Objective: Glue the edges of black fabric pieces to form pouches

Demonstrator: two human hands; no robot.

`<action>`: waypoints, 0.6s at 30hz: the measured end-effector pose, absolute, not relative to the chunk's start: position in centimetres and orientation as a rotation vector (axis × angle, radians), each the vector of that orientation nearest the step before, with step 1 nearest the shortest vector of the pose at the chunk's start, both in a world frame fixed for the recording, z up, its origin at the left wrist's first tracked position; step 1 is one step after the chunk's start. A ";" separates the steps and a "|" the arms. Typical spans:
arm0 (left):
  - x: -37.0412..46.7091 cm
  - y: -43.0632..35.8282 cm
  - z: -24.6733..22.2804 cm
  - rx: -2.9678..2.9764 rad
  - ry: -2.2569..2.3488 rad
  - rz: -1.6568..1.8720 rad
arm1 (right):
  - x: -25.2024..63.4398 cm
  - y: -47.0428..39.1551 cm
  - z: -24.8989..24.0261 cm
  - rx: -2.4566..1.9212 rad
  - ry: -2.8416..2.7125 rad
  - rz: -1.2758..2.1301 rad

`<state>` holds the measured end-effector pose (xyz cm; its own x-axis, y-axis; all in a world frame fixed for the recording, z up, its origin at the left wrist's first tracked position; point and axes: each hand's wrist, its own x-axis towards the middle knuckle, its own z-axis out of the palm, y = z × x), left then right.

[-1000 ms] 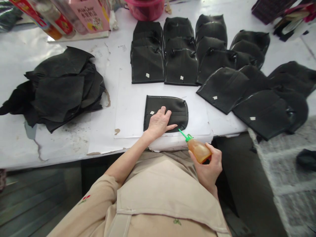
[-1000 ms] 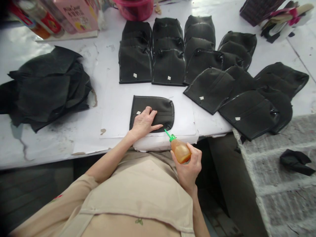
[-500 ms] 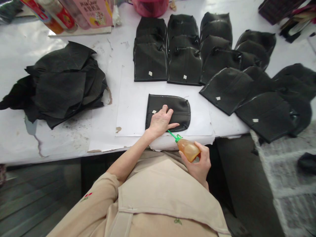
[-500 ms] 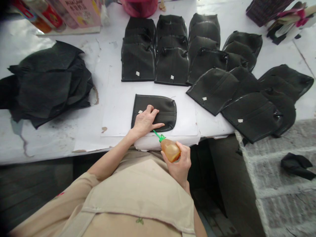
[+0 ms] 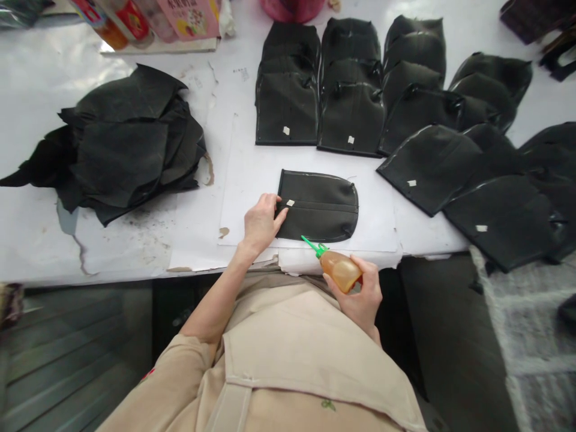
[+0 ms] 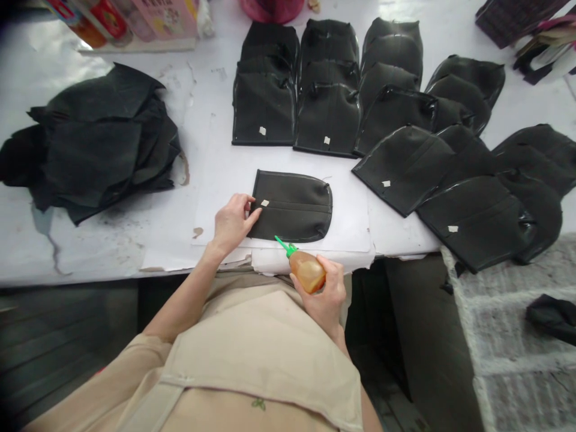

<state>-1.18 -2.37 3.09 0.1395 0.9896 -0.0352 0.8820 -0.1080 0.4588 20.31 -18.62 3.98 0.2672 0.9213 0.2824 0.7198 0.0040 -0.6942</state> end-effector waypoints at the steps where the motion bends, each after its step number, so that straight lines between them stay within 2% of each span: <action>1: -1.5 -2.5 3.0 2.036 1.833 0.381 | 20.2 -18.5 4.0 -1.750 -1.511 0.333; 18: -2.6 -1.7 2.2 1.790 1.796 0.364 | 17.5 -15.6 3.9 -1.592 -1.677 0.434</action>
<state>-2.65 -1.71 2.19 0.0601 0.9775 -0.2022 0.8219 0.0665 0.5658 17.45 -15.64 3.89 0.0758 0.9531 0.2931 0.6914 0.1615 -0.7042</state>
